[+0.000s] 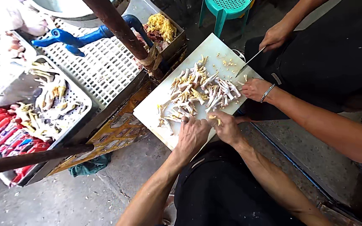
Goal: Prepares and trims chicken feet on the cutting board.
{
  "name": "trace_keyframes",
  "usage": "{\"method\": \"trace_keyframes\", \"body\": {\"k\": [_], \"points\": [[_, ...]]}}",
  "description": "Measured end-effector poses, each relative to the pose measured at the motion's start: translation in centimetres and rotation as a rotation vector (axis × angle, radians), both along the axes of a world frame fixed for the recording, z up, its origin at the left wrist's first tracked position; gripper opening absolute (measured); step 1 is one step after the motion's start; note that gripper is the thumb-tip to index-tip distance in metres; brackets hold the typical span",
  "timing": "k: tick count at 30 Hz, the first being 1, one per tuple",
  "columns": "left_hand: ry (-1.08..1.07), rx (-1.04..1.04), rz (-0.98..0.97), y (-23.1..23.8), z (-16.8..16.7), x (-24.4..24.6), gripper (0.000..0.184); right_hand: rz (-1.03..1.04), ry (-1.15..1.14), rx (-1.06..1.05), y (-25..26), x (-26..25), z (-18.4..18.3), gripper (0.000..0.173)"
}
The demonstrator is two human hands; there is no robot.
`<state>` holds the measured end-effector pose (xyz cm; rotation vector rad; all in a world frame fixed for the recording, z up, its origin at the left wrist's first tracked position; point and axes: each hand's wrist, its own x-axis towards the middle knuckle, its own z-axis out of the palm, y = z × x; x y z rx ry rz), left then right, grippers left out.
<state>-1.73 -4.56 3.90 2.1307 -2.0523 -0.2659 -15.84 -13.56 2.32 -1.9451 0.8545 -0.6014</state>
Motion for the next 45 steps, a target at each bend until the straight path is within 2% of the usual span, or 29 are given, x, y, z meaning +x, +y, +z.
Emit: {"method": "trace_keyframes", "body": {"k": [2, 4, 6, 8, 11, 14, 17, 19, 21, 23, 25, 28, 31, 33, 35, 38, 43, 45], "points": [[0.014, 0.019, -0.035, 1.0, 0.7, 0.1, 0.037, -0.105, 0.051, -0.244, -0.5, -0.5, -0.5, 0.015], [0.043, 0.052, -0.045, 3.3, 2.3, 0.8, 0.037, -0.240, 0.188, -0.260, -2.7, -2.9, -0.6, 0.020], [0.105, 0.051, -0.001, 4.4, 3.5, 3.0, 0.038, -0.358, 0.277, -0.127, -4.8, -5.2, 0.0, 0.026], [0.171, 0.044, 0.077, 2.7, 3.2, 4.9, 0.044, -0.309, 0.276, 0.043, -4.5, -5.9, 1.0, 0.029], [0.228, 0.036, 0.186, -3.6, 1.9, 5.1, 0.042, -0.218, 0.094, 0.337, -3.2, -4.7, 0.5, 0.029], [0.175, 0.160, 0.293, -7.8, -0.4, 3.1, 0.057, -0.209, -0.015, 0.620, -1.4, -3.5, -0.7, 0.030], [0.059, 0.205, 0.269, -8.8, -3.3, 1.9, 0.039, -0.146, -0.001, 0.798, -0.1, -3.5, -1.8, 0.040], [-0.013, 0.196, 0.228, -8.7, -4.3, 1.4, 0.034, -0.113, 0.042, 0.856, 0.3, -3.5, -2.3, 0.046], [-0.051, 0.139, 0.181, -8.1, -4.6, 1.4, 0.025, -0.099, 0.046, 0.852, 0.4, -3.5, -2.7, 0.040], [0.026, 0.082, 0.172, -7.1, -4.6, 2.1, 0.018, -0.113, 0.008, 0.863, 0.4, -3.4, -2.9, 0.028], [0.207, -0.019, 0.212, -5.9, -4.1, 3.2, 0.016, -0.148, -0.038, 0.915, -0.1, -3.1, -2.6, 0.019], [0.521, -0.125, 0.288, -3.1, -1.7, 3.1, 0.019, -0.159, -0.160, 1.050, -0.9, -2.1, -2.2, 0.031], [0.633, -0.116, 0.298, -0.6, -0.1, 1.0, 0.022, -0.028, -0.360, 1.171, -0.9, -1.0, -1.9, 0.040], [0.592, -0.113, 0.262, 0.0, -0.2, 0.0, 0.018, -0.026, -0.400, 1.108, -0.5, 0.1, -1.6, 0.039], [0.524, -0.098, 0.246, 0.5, -0.2, -0.3, 0.016, -0.051, -0.364, 0.932, 0.1, 0.7, -1.5, 0.031], [0.555, 0.081, 0.293, 1.1, 1.1, 0.2, 0.030, 0.018, -0.299, 0.594, 0.1, 0.5, -1.5, 0.024], [0.685, 0.381, 0.323, 1.3, 2.1, 1.1, 0.040, 0.148, -0.309, 0.537, -0.1, 0.2, -1.2, 0.019], [0.605, 0.462, 0.272, 1.3, 2.5, 1.0, 0.042, 0.179, -0.199, 0.339, 0.1, 0.3, -0.8, 0.012]]}}
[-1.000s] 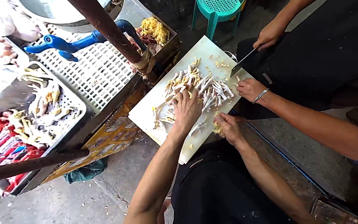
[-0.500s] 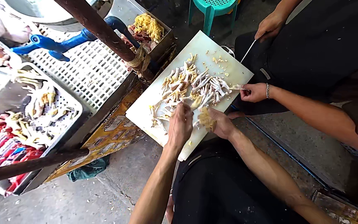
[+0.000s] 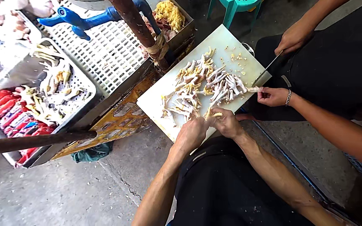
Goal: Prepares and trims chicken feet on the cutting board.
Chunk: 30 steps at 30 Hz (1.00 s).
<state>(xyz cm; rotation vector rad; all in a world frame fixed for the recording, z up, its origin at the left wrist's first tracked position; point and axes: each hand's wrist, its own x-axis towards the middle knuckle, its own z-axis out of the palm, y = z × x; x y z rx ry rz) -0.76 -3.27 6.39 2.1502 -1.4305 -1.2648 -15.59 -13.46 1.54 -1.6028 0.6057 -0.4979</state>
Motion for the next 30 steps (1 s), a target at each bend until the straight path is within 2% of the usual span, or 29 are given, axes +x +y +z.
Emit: {"method": "trace_keyframes", "body": {"k": [3, 5, 7, 9, 10, 12, 14, 15, 17, 19, 20, 22, 23, 25, 26, 28, 30], "points": [[-0.161, 0.023, -0.141, 0.5, 0.6, -1.0, 0.040, -0.074, 0.083, -0.465, -0.1, 0.2, 0.3, 0.015], [-0.287, -0.062, -0.179, 2.3, 0.9, -1.7, 0.038, -0.204, 0.196, -0.552, -0.7, -0.2, -0.2, 0.018], [-0.349, -0.169, -0.139, 4.6, 1.7, -1.0, 0.035, -0.302, 0.357, -0.498, -2.2, -0.9, -0.9, 0.022], [-0.295, -0.283, -0.016, 5.8, 1.6, 1.2, 0.039, -0.278, 0.417, -0.320, -2.4, -0.7, -0.9, 0.023], [-0.166, -0.302, 0.077, 6.3, 1.3, 2.3, 0.042, -0.221, 0.406, -0.186, -1.8, -0.4, -0.6, 0.023], [0.285, -0.312, 0.315, 6.5, -0.3, 4.3, 0.041, -0.157, 0.274, 0.154, 0.3, 0.3, -0.7, 0.022], [0.781, -0.352, 0.530, 6.0, -1.6, 4.6, 0.041, -0.156, 0.092, 0.620, 1.2, 1.2, -0.6, 0.030], [0.938, -0.355, 0.581, 5.7, -2.0, 4.1, 0.042, -0.143, 0.040, 0.785, 1.5, 1.3, -0.4, 0.036], [1.096, -0.334, 0.582, 5.0, -2.7, 2.8, 0.042, -0.059, -0.045, 0.877, 1.6, 1.6, -0.3, 0.041], [1.039, -0.303, 0.527, 4.6, -3.3, 1.7, 0.041, 0.033, -0.100, 0.785, 1.8, 2.1, -0.1, 0.045], [0.934, -0.282, 0.490, 4.3, -3.4, 1.3, 0.041, 0.044, -0.090, 0.668, 1.9, 2.4, 0.2, 0.039], [0.642, -0.232, 0.383, 4.4, -3.0, 0.9, 0.039, -0.003, 0.019, 0.268, 2.1, 2.6, 0.8, 0.023], [0.505, -0.205, 0.327, 4.8, -2.7, 1.0, 0.039, -0.022, 0.082, 0.012, 2.1, 2.4, 0.8, 0.021], [0.389, -0.190, 0.275, 6.2, -1.8, 1.5, 0.040, -0.086, 0.145, -0.412, 1.8, 1.4, 0.4, 0.022], [0.391, -0.191, 0.295, 7.1, -1.3, 2.0, 0.040, -0.125, 0.177, -0.507, 1.2, 0.7, 0.3, 0.019], [0.422, -0.187, 0.351, 8.1, -0.6, 3.3, 0.039, -0.190, 0.272, -0.497, 0.3, -0.7, 0.2, 0.020], [0.372, -0.209, 0.340, 7.1, -0.4, 4.3, 0.039, -0.174, 0.351, -0.318, -0.1, -1.6, 0.0, 0.027]]}}
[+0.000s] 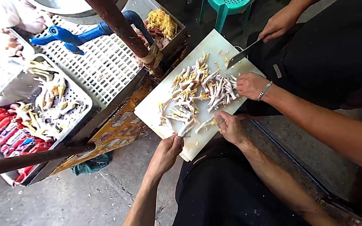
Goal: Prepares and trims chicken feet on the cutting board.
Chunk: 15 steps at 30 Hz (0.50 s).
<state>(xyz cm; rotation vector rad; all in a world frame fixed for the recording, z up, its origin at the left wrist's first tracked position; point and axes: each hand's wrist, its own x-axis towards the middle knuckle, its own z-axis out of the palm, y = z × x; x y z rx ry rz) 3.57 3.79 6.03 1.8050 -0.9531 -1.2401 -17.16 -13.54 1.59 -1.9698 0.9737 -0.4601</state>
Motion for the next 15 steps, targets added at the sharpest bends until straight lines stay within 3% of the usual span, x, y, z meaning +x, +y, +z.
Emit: {"method": "trace_keyframes", "body": {"k": [3, 6, 8, 11, 15], "points": [[-0.198, -0.056, -0.057, -5.0, 0.1, 0.7, 0.042, -0.150, -0.043, 0.334, -0.2, -0.4, -0.7, 0.030], [-0.468, -0.130, -0.166, -10.9, 0.1, 0.1, 0.046, -0.356, -0.239, 0.771, -0.2, -0.7, -0.9, 0.032], [-0.645, -0.053, -0.225, -14.0, -0.4, -0.3, 0.050, -0.334, -0.305, 0.951, -0.2, -1.3, -0.6, 0.030], [-0.942, 0.011, -0.232, -16.7, -4.5, -0.1, 0.036, -0.214, -0.296, 0.983, 0.3, -1.4, -0.6, 0.014], [-1.136, 0.016, -0.359, -16.7, -7.7, -1.3, 0.016, -0.112, -0.281, 0.951, 0.9, -1.5, -1.0, 0.021]]}}
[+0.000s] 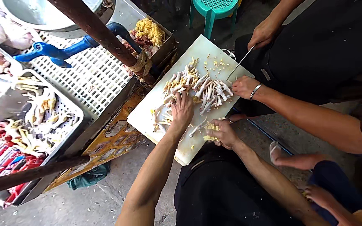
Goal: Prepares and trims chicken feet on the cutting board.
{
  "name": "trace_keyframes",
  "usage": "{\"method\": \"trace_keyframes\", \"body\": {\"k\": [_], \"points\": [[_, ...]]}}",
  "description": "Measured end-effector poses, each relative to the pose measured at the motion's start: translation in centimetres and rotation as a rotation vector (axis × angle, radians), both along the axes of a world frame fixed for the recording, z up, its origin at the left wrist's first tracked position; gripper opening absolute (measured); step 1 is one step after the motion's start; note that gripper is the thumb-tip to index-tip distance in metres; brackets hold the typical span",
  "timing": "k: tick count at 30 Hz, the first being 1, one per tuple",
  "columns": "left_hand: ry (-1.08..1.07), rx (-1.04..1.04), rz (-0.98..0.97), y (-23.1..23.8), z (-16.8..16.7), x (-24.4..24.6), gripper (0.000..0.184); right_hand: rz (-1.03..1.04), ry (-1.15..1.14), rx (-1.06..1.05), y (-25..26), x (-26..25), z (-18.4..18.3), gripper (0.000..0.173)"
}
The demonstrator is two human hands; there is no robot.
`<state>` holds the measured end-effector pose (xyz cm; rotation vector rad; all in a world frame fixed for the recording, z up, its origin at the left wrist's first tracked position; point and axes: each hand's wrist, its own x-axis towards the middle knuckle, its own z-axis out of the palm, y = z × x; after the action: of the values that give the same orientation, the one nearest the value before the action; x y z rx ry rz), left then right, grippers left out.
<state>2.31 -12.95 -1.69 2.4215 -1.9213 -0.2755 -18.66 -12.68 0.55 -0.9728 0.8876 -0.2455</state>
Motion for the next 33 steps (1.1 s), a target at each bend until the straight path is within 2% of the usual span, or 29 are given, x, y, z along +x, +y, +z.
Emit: {"method": "trace_keyframes", "body": {"k": [2, 4, 9, 11, 13, 14, 16, 17, 19, 20, 22, 23, 24, 27, 28, 30, 33], "points": [[0.018, 0.002, -0.007, 0.2, -0.3, 0.1, 0.016, 0.007, -0.008, -0.026, 0.1, -0.1, -0.3, 0.016], [0.087, -0.050, 0.016, 1.1, 1.1, 0.4, 0.018, -0.032, 0.005, -0.006, -0.2, 0.1, -0.4, 0.012], [0.216, -0.138, 0.083, 5.9, 4.9, 0.1, 0.025, -0.142, -0.094, 0.111, -1.0, 1.1, -0.5, 0.024], [0.476, -0.072, 0.102, 7.5, 5.9, -0.7, 0.028, -0.116, -0.200, 0.036, -1.1, 2.0, -1.0, 0.040], [0.954, 0.071, 0.158, 8.3, 6.3, -1.1, 0.031, -0.019, -0.276, -0.079, -1.1, 2.9, -1.2, 0.060], [1.243, 0.106, 0.197, 8.6, 6.2, -1.3, 0.032, 0.031, -0.309, -0.126, -1.1, 3.1, -1.1, 0.060], [1.696, 0.164, 0.255, 9.2, 5.4, -1.4, 0.032, 0.081, -0.360, -0.204, -0.6, 3.3, -1.0, 0.041], [1.816, 0.203, 0.268, 9.5, 5.1, -1.3, 0.033, 0.091, -0.366, -0.281, -0.5, 3.3, -0.8, 0.030], [1.911, 0.241, 0.305, 10.0, 5.0, -1.3, 0.035, 0.088, -0.274, -0.495, -0.1, 3.2, 0.9, 0.014], [1.915, 0.244, 0.330, 10.2, 5.1, -1.5, 0.037, 0.093, -0.155, -0.582, 0.1, 3.6, 3.0, 0.009], [1.879, 0.257, 0.357, 10.3, 5.5, -1.7, 0.039, 0.128, 0.144, -0.570, 0.5, 4.9, 8.5, 0.008], [1.827, 0.261, 0.354, 10.1, 5.8, -1.7, 0.040, 0.105, 0.217, -0.544, 0.8, 5.4, 9.4, 0.010], [1.748, 0.265, 0.338, 10.0, 6.0, -1.9, 0.041, 0.052, 0.234, -0.535, 1.1, 5.3, 9.1, 0.012], [1.292, 0.248, 0.193, 10.7, 7.1, -2.6, 0.046, -0.212, 0.109, -0.628, 1.1, 3.6, 2.0, 0.016], [1.141, 0.244, 0.150, 11.5, 7.7, -3.0, 0.047, -0.261, 0.108, -0.614, 0.7, 3.1, 1.0, 0.018], [0.956, 0.220, 0.111, 13.3, 9.1, -2.7, 0.048, -0.346, 0.137, -0.489, -0.9, 2.3, 0.3, 0.016], [0.835, 0.159, 0.198, 15.8, 10.4, -0.3, 0.049, -0.464, 0.071, -0.247, -2.8, 0.8, 0.2, 0.021]]}}
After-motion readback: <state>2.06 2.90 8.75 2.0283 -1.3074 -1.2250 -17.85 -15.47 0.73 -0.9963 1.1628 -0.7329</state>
